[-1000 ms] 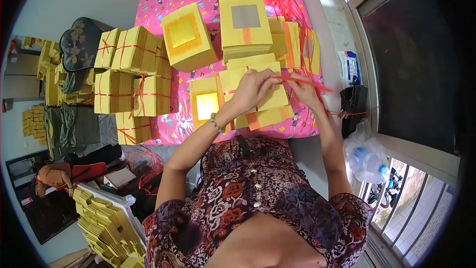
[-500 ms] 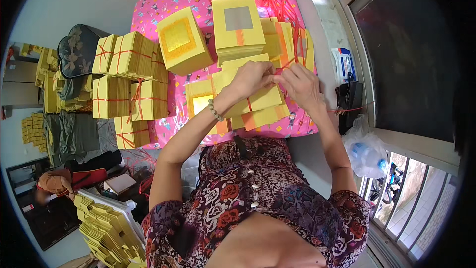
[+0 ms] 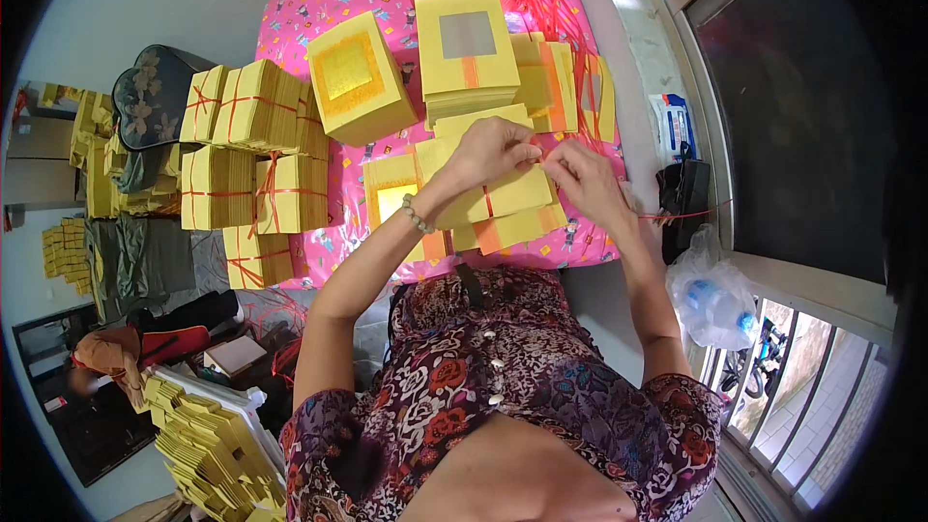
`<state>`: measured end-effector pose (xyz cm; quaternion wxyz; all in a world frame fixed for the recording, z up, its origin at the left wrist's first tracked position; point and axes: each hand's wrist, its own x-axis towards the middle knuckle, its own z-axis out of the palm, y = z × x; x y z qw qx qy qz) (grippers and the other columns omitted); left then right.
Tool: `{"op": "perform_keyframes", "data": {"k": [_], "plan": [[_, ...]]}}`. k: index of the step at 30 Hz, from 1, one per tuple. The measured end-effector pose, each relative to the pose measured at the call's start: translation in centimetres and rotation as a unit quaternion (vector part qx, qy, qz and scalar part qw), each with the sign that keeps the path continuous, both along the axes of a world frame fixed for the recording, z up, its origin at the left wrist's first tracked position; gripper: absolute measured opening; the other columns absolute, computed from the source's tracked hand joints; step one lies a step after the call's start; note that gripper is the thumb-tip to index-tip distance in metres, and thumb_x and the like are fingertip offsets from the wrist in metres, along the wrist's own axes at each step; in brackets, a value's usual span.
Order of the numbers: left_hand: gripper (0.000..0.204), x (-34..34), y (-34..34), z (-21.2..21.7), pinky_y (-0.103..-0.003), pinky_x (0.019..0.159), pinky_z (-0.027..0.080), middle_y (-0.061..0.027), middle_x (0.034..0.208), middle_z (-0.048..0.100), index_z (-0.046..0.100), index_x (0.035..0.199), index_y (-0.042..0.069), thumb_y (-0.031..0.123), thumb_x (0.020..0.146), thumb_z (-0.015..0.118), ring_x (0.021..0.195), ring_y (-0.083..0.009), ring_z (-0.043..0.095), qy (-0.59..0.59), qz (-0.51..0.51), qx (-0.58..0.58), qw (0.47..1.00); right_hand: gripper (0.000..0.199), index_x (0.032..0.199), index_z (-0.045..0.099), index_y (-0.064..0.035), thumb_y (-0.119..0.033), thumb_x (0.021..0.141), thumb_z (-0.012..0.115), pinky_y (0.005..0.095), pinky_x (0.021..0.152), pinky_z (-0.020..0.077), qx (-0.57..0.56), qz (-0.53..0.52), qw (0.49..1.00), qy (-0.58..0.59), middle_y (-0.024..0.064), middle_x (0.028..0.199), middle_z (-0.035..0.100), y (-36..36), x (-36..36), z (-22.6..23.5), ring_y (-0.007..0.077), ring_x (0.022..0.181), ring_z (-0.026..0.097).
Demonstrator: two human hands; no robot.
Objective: Bundling and tying stacks of yellow joss paper with red ribbons.
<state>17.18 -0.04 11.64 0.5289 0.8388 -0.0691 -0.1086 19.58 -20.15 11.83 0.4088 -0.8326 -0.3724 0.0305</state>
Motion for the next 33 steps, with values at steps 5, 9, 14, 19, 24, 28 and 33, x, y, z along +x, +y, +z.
{"op": "perform_keyframes", "data": {"k": [5, 9, 14, 19, 24, 28, 33], "plan": [[0.014, -0.5, 0.3, -0.2, -0.025, 0.058, 0.046, -0.0041, 0.068, 0.063, 0.060, 0.073, -0.001, 0.009, 0.083, 0.065, 0.062, -0.0071, 0.057, 0.014, 0.006, -0.018, 1.000, 0.014, 0.088, 0.055, -0.0025, -0.016, 0.088, 0.060, 0.0365, 0.059, 0.0432, -0.042, 0.060, 0.996, 0.043, 0.0111, 0.077, 0.054, 0.0, -0.6, 0.5, 0.0275, 0.068, 0.058], [0.005, -1.9, -0.6, 1.2, -0.030, 0.059, 0.048, -0.0069, 0.070, 0.063, 0.058, 0.079, 0.004, 0.002, 0.077, 0.063, 0.062, -0.0204, 0.062, -0.161, -0.009, 0.096, 0.982, 0.009, 0.092, 0.055, -0.0015, -0.010, 0.089, 0.056, 0.0323, 0.060, 0.0443, 0.001, 0.023, 0.992, 0.125, 0.0098, 0.079, 0.055, 0.2, 1.1, -1.5, 0.0205, 0.069, 0.059], [0.022, -2.8, -1.3, 0.7, -0.037, 0.061, 0.049, -0.0068, 0.087, 0.054, 0.055, 0.084, 0.007, 0.000, 0.064, 0.061, 0.082, -0.0252, 0.055, -0.304, -0.052, 0.204, 0.929, 0.011, 0.100, 0.055, -0.0004, 0.000, 0.089, 0.053, 0.0238, 0.067, 0.0455, 0.120, 0.060, 0.955, 0.266, 0.0028, 0.086, 0.057, 1.4, 2.0, -4.3, 0.0084, 0.076, 0.054], [0.023, -3.0, -1.8, -0.3, -0.035, 0.061, 0.050, -0.0046, 0.092, 0.054, 0.055, 0.086, 0.007, 0.002, 0.065, 0.061, 0.081, -0.0237, 0.054, -0.341, -0.031, 0.256, 0.904, 0.015, 0.103, 0.057, -0.0006, 0.002, 0.088, 0.053, 0.0226, 0.070, 0.0454, 0.152, 0.080, 0.935, 0.312, -0.0012, 0.088, 0.057, 1.4, 2.6, -5.9, 0.0056, 0.079, 0.053], [0.023, -3.2, -2.1, -1.2, -0.032, 0.060, 0.051, -0.0036, 0.093, 0.054, 0.055, 0.089, 0.008, 0.005, 0.067, 0.060, 0.082, -0.0221, 0.053, -0.367, -0.003, 0.262, 0.893, 0.017, 0.105, 0.059, -0.0002, 0.002, 0.089, 0.054, 0.0223, 0.074, 0.0466, 0.185, 0.059, 0.907, 0.373, -0.0020, 0.091, 0.058, 1.3, 2.1, -5.8, 0.0049, 0.083, 0.055], [0.023, -2.8, -1.9, -1.3, -0.031, 0.056, 0.050, -0.0021, 0.087, 0.059, 0.057, 0.088, 0.009, 0.003, 0.066, 0.061, 0.078, -0.0207, 0.056, -0.404, 0.055, 0.242, 0.880, 0.020, 0.109, 0.059, -0.0003, 0.002, 0.090, 0.055, 0.0221, 0.077, 0.0463, 0.197, 0.070, 0.902, 0.377, -0.0010, 0.093, 0.059, 1.0, 2.1, -6.4, 0.0056, 0.085, 0.055], [0.021, -3.0, -1.2, -2.0, -0.031, 0.054, 0.050, -0.0038, 0.077, 0.061, 0.060, 0.089, 0.009, 0.005, 0.069, 0.060, 0.065, -0.0200, 0.057, -0.413, 0.073, 0.218, 0.881, 0.020, 0.109, 0.061, -0.0005, 0.000, 0.090, 0.055, 0.0218, 0.073, 0.0441, 0.155, 0.040, 0.904, 0.397, -0.0004, 0.093, 0.057, 1.4, 2.3, -4.7, 0.0076, 0.081, 0.053]]}}
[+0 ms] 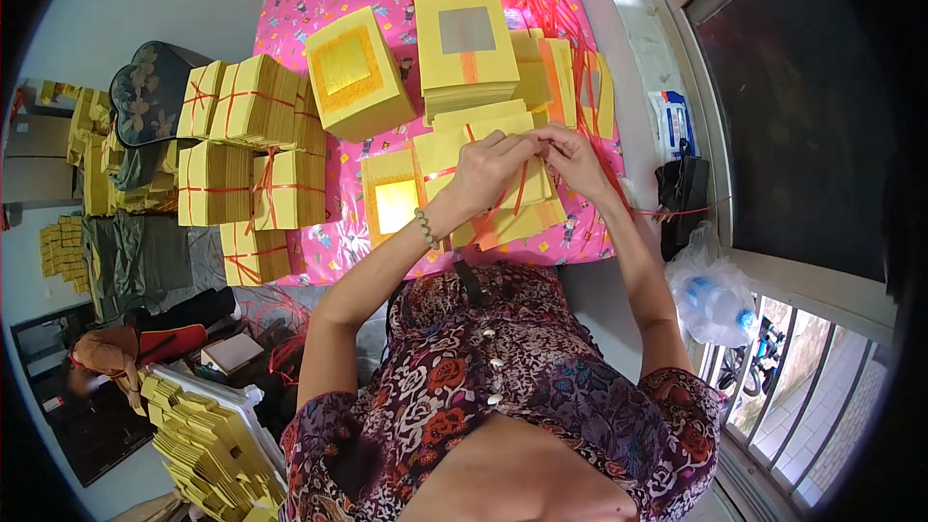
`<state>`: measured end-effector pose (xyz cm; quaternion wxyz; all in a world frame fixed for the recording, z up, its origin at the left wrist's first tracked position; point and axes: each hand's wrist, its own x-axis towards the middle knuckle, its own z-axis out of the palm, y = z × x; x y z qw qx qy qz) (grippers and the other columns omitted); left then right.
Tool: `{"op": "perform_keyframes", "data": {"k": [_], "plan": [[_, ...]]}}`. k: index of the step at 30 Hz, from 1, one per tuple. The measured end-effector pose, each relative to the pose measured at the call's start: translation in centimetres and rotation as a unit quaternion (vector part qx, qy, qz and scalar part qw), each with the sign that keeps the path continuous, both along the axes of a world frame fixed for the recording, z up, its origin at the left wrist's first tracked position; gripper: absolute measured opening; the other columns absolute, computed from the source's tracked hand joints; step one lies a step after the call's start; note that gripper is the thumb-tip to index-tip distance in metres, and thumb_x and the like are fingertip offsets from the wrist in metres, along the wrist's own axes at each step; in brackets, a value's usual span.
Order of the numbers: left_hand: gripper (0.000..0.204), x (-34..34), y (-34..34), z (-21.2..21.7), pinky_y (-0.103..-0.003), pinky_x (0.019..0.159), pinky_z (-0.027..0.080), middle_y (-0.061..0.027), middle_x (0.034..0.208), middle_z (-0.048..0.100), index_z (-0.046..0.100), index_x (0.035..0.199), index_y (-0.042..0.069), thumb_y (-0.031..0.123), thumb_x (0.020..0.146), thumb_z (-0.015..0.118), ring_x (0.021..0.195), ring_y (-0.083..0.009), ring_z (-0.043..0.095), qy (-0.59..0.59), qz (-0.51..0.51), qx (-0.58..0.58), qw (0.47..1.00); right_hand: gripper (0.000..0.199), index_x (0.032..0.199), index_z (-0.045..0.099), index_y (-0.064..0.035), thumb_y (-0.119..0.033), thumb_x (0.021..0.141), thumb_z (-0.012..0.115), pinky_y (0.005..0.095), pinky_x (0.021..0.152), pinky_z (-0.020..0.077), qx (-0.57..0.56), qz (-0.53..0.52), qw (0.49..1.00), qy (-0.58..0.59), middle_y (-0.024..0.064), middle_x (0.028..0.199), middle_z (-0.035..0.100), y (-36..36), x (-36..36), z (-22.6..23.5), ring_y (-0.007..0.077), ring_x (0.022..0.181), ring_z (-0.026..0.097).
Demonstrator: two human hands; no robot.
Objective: Bundling and tying stacks of yellow joss paper with red ribbons.
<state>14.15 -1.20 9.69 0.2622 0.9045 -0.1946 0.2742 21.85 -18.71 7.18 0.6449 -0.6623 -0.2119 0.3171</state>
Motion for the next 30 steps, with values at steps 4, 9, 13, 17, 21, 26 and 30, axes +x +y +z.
{"op": "perform_keyframes", "data": {"k": [4, 9, 13, 17, 21, 26, 30], "plan": [[0.021, 0.0, -0.2, -0.2, -0.032, 0.054, 0.049, -0.0054, 0.079, 0.062, 0.061, 0.091, 0.009, 0.004, 0.070, 0.061, 0.062, -0.0206, 0.058, -0.011, -0.003, -0.032, 0.999, 0.015, 0.101, 0.063, -0.0014, -0.001, 0.088, 0.056, 0.0231, 0.069, 0.0431, 0.004, 0.003, 0.984, -0.176, 0.0016, 0.087, 0.053, 0.0, 0.6, -0.6, 0.0106, 0.076, 0.053], [0.015, -0.2, -0.3, 0.0, -0.033, 0.055, 0.050, -0.0051, 0.080, 0.062, 0.063, 0.086, 0.009, 0.003, 0.072, 0.063, 0.068, -0.0206, 0.061, 0.011, 0.007, -0.126, 0.992, 0.010, 0.093, 0.061, -0.0024, -0.005, 0.083, 0.060, 0.0292, 0.064, 0.0462, -0.064, -0.012, 0.958, -0.280, 0.0055, 0.085, 0.052, 0.0, 0.1, 2.2, 0.0171, 0.073, 0.056], [0.016, -0.6, 0.2, 1.0, -0.032, 0.060, 0.047, -0.0022, 0.077, 0.060, 0.065, 0.081, 0.010, 0.006, 0.068, 0.073, 0.068, -0.0217, 0.055, 0.014, 0.022, -0.108, 0.994, 0.011, 0.084, 0.054, -0.0041, -0.007, 0.077, 0.061, 0.0371, 0.061, 0.0474, -0.149, -0.038, 0.837, -0.525, 0.0094, 0.083, 0.049, -0.2, 0.2, 2.8, 0.0265, 0.073, 0.057], [0.014, -2.2, 1.3, 1.1, -0.030, 0.059, 0.040, -0.0020, 0.068, 0.057, 0.066, 0.073, 0.009, 0.011, 0.066, 0.078, 0.061, -0.0211, 0.044, 0.075, 0.069, -0.096, 0.990, 0.011, 0.082, 0.051, -0.0045, -0.007, 0.076, 0.060, 0.0387, 0.061, 0.0468, -0.153, -0.026, 0.841, -0.518, 0.0096, 0.083, 0.048, -0.9, 0.8, 1.8, 0.0289, 0.073, 0.056], [0.012, -2.8, 1.4, 0.6, -0.033, 0.060, 0.039, -0.0030, 0.065, 0.056, 0.068, 0.074, 0.011, 0.011, 0.065, 0.076, 0.065, -0.0223, 0.044, 0.109, 0.082, -0.125, 0.983, 0.011, 0.081, 0.050, -0.0041, -0.007, 0.075, 0.059, 0.0391, 0.061, 0.0459, -0.151, -0.013, 0.866, -0.477, 0.0093, 0.083, 0.048, -0.7, 0.9, 1.4, 0.0291, 0.073, 0.056], [0.011, -3.4, 1.3, 0.5, -0.034, 0.062, 0.040, -0.0018, 0.068, 0.062, 0.069, 0.076, 0.011, 0.011, 0.067, 0.075, 0.068, -0.0213, 0.047, 0.116, 0.088, -0.170, 0.975, 0.012, 0.081, 0.049, -0.0036, -0.006, 0.075, 0.058, 0.0393, 0.061, 0.0451, -0.137, -0.021, 0.875, -0.464, 0.0093, 0.080, 0.047, -0.6, 0.6, 0.8, 0.0293, 0.073, 0.055], [0.017, -4.0, 1.6, 1.0, -0.034, 0.070, 0.043, -0.0024, 0.079, 0.066, 0.070, 0.083, 0.011, 0.011, 0.067, 0.075, 0.076, -0.0224, 0.053, 0.126, 0.080, -0.152, 0.977, 0.009, 0.086, 0.052, -0.0041, -0.007, 0.079, 0.057, 0.0365, 0.064, 0.0468, -0.158, -0.031, 0.878, -0.450, 0.0101, 0.083, 0.050, -1.3, 0.1, 0.5, 0.0273, 0.077, 0.057]]}}
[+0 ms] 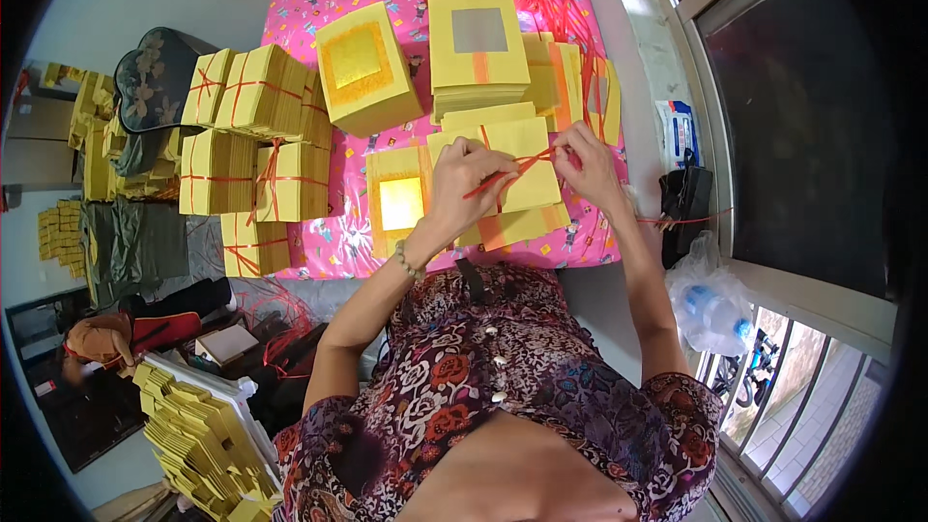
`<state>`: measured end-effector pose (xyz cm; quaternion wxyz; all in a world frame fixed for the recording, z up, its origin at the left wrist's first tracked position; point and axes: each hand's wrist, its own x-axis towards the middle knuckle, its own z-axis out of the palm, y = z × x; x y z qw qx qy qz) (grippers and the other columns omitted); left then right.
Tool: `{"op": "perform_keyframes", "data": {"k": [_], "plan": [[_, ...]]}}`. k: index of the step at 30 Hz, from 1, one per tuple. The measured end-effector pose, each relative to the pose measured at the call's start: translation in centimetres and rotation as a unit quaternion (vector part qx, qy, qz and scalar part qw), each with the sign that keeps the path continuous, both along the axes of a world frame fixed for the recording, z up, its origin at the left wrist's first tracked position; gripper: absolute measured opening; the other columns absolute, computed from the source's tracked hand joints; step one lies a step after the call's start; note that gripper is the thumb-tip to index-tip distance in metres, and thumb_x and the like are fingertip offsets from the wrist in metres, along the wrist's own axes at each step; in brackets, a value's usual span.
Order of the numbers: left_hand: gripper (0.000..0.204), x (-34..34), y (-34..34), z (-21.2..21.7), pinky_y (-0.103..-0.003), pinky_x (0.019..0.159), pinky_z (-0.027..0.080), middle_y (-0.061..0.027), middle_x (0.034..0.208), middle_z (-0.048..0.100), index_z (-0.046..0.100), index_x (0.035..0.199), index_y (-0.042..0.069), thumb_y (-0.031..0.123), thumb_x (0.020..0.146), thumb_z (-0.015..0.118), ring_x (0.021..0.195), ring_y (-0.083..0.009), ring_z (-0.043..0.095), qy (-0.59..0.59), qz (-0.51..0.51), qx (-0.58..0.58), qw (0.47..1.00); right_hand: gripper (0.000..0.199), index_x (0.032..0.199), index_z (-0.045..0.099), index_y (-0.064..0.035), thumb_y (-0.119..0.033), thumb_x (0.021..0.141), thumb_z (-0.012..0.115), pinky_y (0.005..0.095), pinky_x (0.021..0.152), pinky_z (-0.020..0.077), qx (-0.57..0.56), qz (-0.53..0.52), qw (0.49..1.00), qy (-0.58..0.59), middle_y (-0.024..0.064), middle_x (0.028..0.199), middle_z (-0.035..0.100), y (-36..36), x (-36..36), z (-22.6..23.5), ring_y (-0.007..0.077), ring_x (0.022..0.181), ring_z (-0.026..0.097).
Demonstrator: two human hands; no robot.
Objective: Bundling and tying stacks of yellow joss paper with red ribbons.
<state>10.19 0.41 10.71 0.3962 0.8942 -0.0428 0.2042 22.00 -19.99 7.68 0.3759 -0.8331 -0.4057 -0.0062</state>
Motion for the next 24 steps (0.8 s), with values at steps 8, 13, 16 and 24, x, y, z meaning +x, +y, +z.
{"op": "perform_keyframes", "data": {"k": [8, 13, 16, 24], "plan": [[0.048, -4.0, 2.6, -2.4, -0.033, 0.095, 0.038, -0.0071, 0.119, 0.058, 0.052, 0.124, 0.007, 0.034, 0.084, 0.058, 0.108, -0.0195, 0.051, 0.017, 0.192, -0.303, 0.933, 0.044, 0.127, 0.045, 0.0008, -0.032, 0.098, 0.045, 0.0324, 0.098, 0.0368, 0.131, -0.082, 0.881, 0.446, 0.0107, 0.122, 0.053, 1.0, -4.0, -1.8, 0.0188, 0.115, 0.049], [0.072, -4.3, 2.2, -5.5, -0.034, 0.102, 0.037, -0.0094, 0.135, 0.046, 0.026, 0.144, 0.006, 0.052, 0.092, 0.046, 0.121, -0.0200, 0.046, 0.231, 0.125, -0.645, 0.718, 0.068, 0.142, 0.027, 0.0027, -0.042, 0.093, 0.045, 0.0333, 0.110, 0.0201, 0.218, -0.082, 0.797, 0.558, 0.0149, 0.144, 0.032, 2.0, -5.2, -3.1, 0.0224, 0.134, 0.028], [0.079, -5.1, 1.8, -3.4, -0.035, 0.105, 0.033, -0.0127, 0.142, 0.035, 0.012, 0.147, 0.004, 0.042, 0.091, 0.053, 0.127, -0.0233, 0.039, 0.240, 0.095, -0.577, 0.775, 0.066, 0.143, 0.025, 0.0006, -0.036, 0.091, 0.046, 0.0331, 0.110, 0.0206, 0.219, -0.062, 0.829, 0.510, 0.0137, 0.144, 0.033, 1.5, -6.2, -2.2, 0.0215, 0.134, 0.027], [0.105, -6.8, 2.1, -6.9, -0.037, 0.112, 0.021, -0.0196, 0.154, 0.002, -0.008, 0.146, 0.002, 0.029, 0.079, 0.067, 0.140, -0.0277, 0.016, 0.022, 0.013, -0.215, 0.976, 0.077, 0.145, 0.016, -0.0040, -0.001, 0.075, 0.048, 0.0355, 0.111, 0.0204, 0.265, 0.030, 0.867, 0.421, 0.0122, 0.145, 0.030, 1.0, -7.8, -3.3, 0.0234, 0.136, 0.026]]}}
